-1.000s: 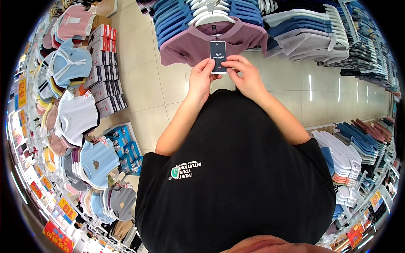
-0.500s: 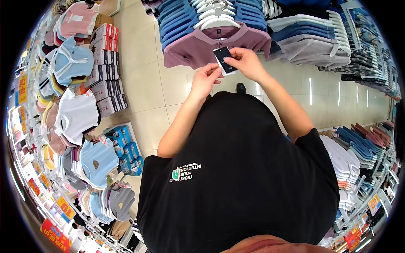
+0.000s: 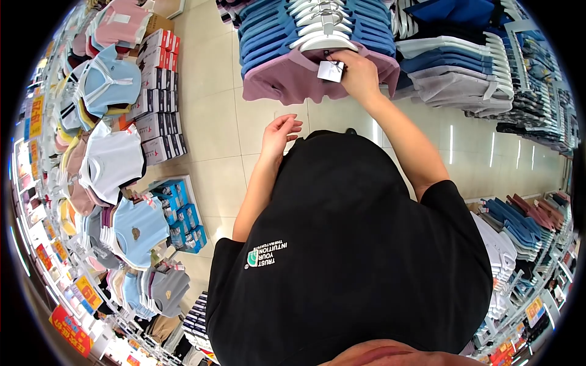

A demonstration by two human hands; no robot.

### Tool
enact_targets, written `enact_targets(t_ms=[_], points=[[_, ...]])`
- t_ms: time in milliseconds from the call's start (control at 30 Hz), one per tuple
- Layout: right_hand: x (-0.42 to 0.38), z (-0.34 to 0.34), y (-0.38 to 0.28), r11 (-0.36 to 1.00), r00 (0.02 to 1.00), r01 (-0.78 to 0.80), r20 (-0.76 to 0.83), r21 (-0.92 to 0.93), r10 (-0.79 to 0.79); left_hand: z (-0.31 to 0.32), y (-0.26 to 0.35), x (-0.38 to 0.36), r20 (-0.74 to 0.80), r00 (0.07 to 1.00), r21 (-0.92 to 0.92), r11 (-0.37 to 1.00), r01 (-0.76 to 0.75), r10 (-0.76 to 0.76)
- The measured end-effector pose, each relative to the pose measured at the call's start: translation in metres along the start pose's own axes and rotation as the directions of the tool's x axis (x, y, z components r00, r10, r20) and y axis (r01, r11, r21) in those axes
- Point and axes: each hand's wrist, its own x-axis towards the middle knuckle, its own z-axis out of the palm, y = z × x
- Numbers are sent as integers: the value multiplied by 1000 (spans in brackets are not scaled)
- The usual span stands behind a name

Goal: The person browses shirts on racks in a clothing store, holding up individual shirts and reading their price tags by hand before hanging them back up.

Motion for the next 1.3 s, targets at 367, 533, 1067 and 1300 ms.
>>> enact_targets(t_ms=[367,533,1067,1300], points=[[-22,17,6,875,974,-217,160,433,162,59,36,50,132,963,62,967,-245,236],[-29,-3,-6,751,940,-326,283,574,191,79,54,48,82,955,37,956,-290,286],[0,-14,10,998,995,46,-82,-50,-50,90,67,44,63,696,488,587,-646,715],[-41,-19,41,990,993,-84,-77,114,93,69,35,47,-9,790,458,704,-542,613]])
